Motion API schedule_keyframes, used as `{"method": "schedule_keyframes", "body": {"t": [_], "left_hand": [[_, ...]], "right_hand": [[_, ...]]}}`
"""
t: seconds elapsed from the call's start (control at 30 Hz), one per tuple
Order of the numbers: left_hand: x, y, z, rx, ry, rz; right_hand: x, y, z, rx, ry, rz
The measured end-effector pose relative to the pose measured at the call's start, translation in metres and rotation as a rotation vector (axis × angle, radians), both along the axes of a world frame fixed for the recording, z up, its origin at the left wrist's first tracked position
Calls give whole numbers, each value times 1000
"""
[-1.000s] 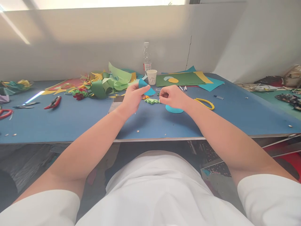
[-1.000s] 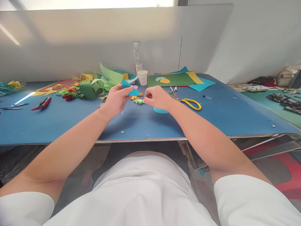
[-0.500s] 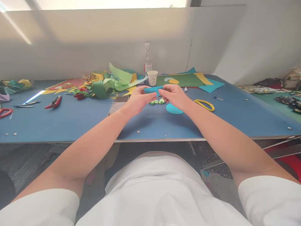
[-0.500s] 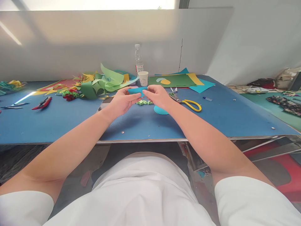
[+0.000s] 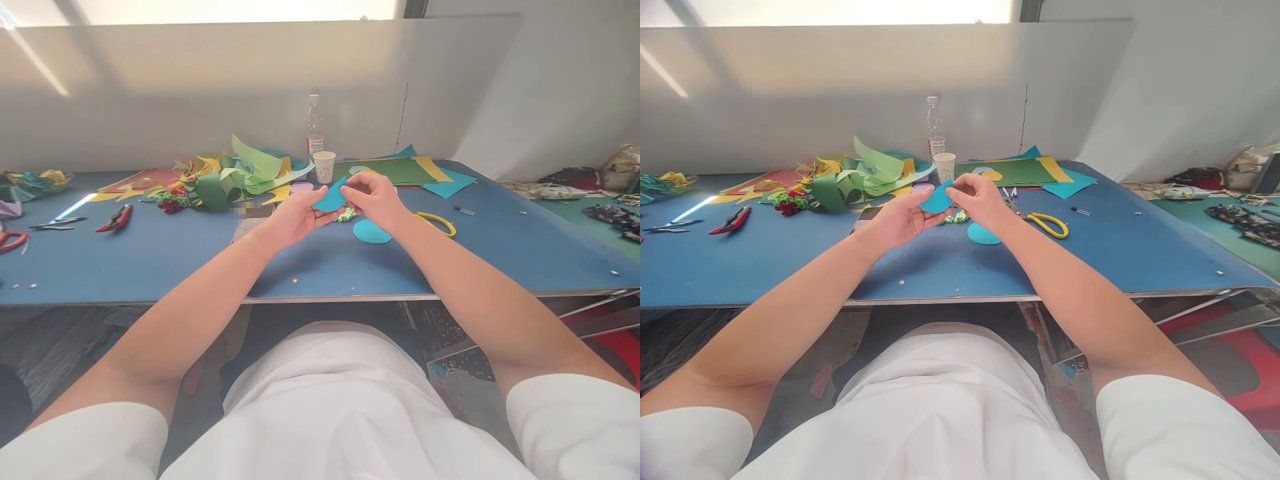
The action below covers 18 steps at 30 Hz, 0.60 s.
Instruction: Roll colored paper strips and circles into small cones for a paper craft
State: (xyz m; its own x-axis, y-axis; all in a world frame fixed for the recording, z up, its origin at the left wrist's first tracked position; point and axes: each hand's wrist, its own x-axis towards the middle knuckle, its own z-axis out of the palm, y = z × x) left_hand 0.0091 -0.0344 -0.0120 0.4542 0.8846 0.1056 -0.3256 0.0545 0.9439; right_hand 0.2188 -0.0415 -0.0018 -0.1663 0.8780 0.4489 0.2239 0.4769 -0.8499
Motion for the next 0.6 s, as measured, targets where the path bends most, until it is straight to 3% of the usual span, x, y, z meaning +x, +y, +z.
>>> {"method": "schedule_keyframes", "body": {"t": [0.6], "left_hand": [[-4,4,-2,-16,-3,-110]], "right_hand": [[2,5,-6,93,78,45]]}}
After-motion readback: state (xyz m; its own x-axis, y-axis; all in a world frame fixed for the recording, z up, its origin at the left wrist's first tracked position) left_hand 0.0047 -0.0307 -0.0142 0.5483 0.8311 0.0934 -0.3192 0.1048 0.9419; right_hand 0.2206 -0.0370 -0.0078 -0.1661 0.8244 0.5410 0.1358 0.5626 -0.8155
